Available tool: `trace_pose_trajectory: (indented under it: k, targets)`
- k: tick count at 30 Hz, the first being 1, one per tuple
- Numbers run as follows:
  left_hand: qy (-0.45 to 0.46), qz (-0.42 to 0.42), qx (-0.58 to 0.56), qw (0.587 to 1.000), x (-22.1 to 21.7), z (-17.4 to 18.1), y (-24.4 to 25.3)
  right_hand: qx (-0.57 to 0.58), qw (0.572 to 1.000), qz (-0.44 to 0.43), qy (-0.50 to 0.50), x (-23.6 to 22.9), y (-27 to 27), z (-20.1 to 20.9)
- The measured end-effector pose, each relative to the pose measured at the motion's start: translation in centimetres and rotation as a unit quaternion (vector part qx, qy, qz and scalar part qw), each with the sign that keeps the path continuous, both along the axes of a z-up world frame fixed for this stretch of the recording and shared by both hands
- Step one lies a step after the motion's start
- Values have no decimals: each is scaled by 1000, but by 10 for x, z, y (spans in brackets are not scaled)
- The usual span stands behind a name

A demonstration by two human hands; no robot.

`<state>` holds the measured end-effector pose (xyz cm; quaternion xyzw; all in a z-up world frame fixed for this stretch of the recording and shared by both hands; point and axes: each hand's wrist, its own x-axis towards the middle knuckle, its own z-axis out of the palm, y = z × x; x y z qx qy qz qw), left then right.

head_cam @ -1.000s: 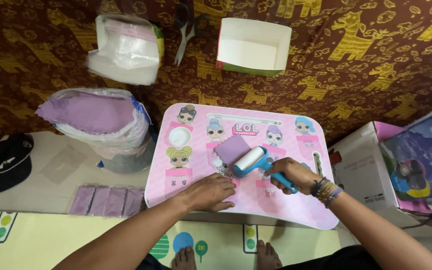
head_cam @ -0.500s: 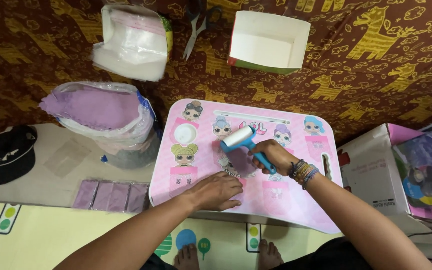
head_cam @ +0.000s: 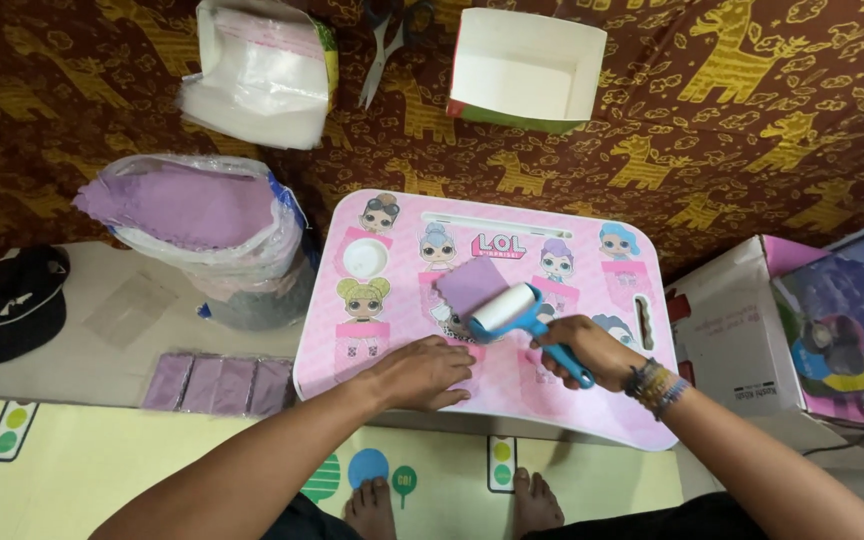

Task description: Cleaning small purple pads with a lint roller and packaging them into individual plastic bags.

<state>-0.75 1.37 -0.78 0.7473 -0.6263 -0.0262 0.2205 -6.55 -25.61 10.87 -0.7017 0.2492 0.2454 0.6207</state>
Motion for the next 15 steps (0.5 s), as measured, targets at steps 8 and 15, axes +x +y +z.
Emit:
trace_pose_trajectory:
  k: [8, 15]
  targets:
    - [9, -6, -15, 1000, 0, -4, -4, -29, 1000, 12, 4, -15, -8, 21]
    - [-18, -12, -47, 999, 0, -13, -7, -27, 999, 10, -13, 17, 6, 5]
